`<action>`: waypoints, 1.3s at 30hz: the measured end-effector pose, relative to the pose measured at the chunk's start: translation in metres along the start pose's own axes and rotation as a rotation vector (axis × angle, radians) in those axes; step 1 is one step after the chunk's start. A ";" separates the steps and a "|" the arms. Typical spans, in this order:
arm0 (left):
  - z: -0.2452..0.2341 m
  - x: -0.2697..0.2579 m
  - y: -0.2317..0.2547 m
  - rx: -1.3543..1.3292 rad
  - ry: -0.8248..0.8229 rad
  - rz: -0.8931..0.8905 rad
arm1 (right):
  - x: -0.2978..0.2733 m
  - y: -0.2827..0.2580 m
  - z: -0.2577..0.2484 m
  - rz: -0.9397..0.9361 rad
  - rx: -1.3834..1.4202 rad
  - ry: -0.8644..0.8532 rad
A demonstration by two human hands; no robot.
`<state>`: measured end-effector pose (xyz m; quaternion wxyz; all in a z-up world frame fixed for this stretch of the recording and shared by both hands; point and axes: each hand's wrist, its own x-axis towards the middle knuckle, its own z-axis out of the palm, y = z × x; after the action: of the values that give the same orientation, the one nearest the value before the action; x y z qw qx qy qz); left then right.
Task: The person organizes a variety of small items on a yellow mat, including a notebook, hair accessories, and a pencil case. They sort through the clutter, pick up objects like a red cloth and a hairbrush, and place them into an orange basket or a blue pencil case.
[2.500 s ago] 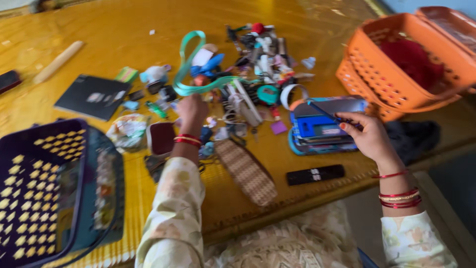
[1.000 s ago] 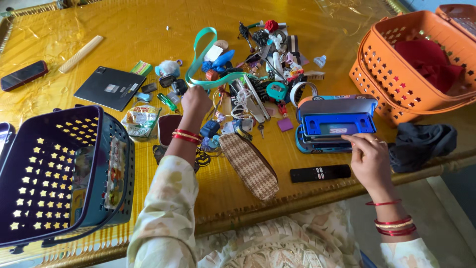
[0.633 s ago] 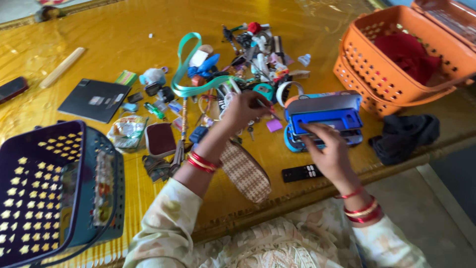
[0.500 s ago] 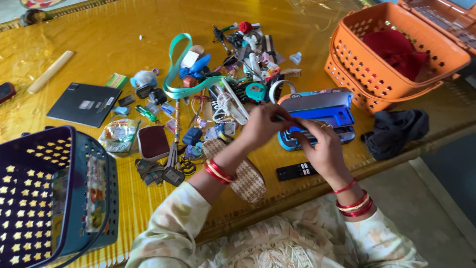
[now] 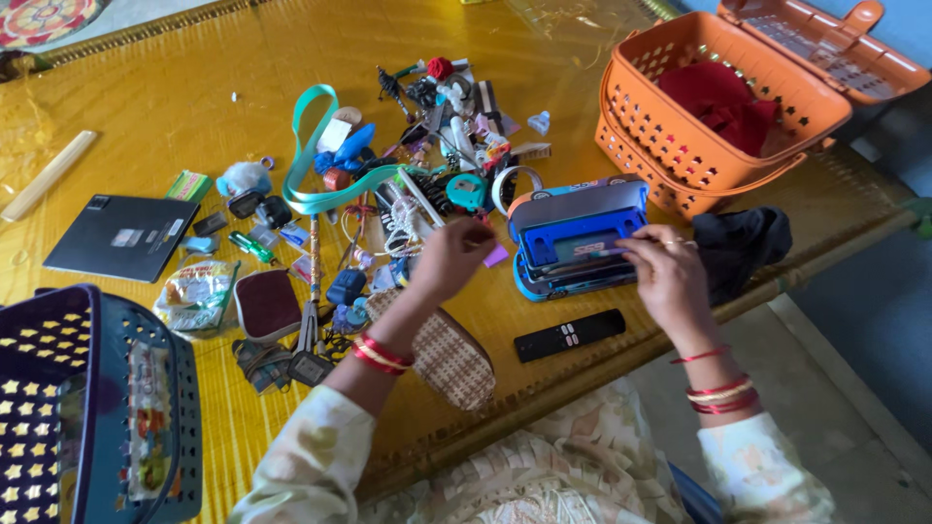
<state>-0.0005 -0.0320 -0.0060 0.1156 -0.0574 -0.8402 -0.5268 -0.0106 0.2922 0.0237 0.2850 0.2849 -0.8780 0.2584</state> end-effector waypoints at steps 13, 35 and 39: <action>-0.122 0.004 -0.102 0.253 0.349 -0.173 | 0.008 0.001 0.026 -0.129 -0.010 -0.129; -0.116 0.070 -0.169 0.824 0.382 -0.293 | 0.004 -0.016 0.031 -0.035 0.049 -0.025; -0.116 0.073 -0.170 0.841 0.366 -0.333 | 0.002 -0.016 0.038 -0.055 0.078 -0.025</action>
<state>-0.0928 -0.2130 -0.0871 0.1887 0.2233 -0.9438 -0.1542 -0.0153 0.2570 0.0031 0.2697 0.3232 -0.8625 0.2807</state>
